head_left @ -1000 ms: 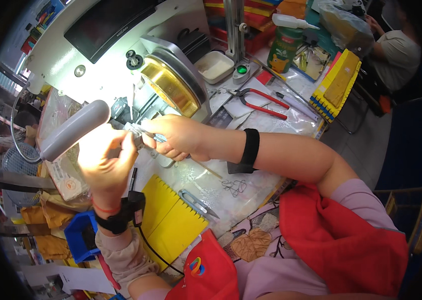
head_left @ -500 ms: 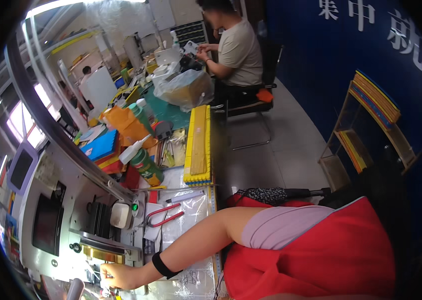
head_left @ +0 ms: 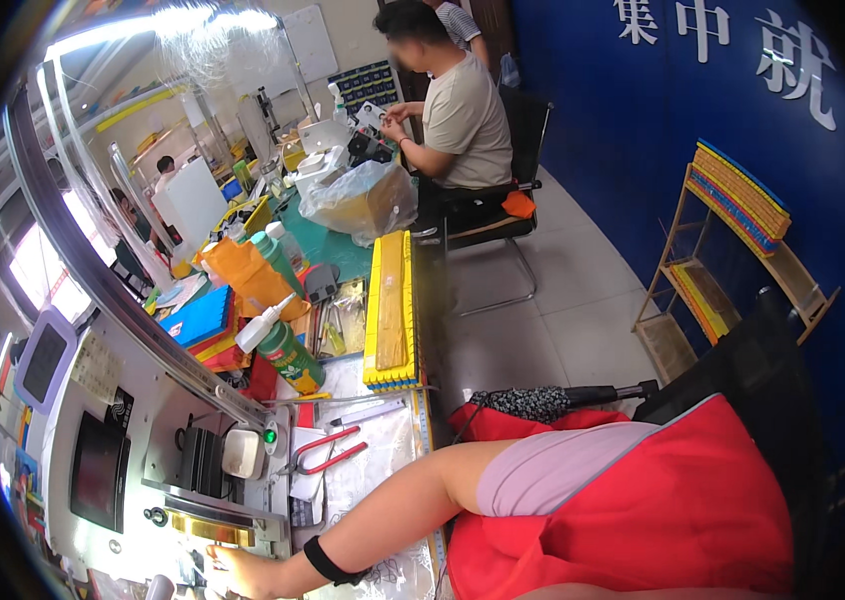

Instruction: Assembling small electronic or mechanical components using tools and glue at a workbench.

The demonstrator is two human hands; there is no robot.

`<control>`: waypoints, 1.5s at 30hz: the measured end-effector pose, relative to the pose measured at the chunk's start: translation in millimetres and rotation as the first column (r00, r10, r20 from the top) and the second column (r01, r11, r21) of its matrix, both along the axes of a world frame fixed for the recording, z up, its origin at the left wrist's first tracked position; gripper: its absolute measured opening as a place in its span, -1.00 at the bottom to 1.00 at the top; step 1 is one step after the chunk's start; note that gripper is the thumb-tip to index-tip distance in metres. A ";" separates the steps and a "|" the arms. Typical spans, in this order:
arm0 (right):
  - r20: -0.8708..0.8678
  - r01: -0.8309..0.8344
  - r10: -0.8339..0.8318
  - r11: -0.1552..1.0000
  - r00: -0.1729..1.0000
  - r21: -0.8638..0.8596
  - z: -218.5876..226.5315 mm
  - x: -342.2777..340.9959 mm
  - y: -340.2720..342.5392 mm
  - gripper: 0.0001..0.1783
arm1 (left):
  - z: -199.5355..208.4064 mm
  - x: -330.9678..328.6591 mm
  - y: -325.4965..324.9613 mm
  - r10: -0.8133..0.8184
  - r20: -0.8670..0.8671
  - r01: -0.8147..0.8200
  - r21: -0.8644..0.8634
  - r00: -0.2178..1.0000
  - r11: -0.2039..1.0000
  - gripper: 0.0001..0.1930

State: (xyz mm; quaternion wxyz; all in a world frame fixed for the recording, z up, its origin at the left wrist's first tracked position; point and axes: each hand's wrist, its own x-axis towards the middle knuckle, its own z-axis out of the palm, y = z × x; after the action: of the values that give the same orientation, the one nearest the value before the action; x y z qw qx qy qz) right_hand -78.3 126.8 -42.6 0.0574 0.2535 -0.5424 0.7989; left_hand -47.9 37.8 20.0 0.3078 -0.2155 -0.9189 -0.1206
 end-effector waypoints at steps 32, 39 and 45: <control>-0.270 0.114 -0.030 0.947 0.962 0.300 14.4 58.9 49.2 -0.86 | -26.3 62.4 -17.3 -0.017 -0.298 -0.114 -0.418 0.954 0.901 -0.82; -0.272 0.177 0.168 0.434 0.947 0.884 19.0 76.0 171.3 -0.74 | -42.9 51.7 -8.3 -0.118 -0.143 0.159 0.327 0.983 0.931 -0.93; -0.601 0.570 0.018 0.296 0.799 0.767 7.6 50.6 233.0 -0.76 | -17.1 67.7 16.1 -0.210 -0.132 0.237 0.242 0.969 0.941 -0.85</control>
State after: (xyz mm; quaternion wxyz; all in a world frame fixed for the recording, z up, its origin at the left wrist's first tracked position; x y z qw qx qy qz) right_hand -27.7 359.7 -35.0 0.1862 0.3351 -0.8956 0.2256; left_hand 19.8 53.9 2.9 0.3649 -0.2830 -0.8478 -0.2608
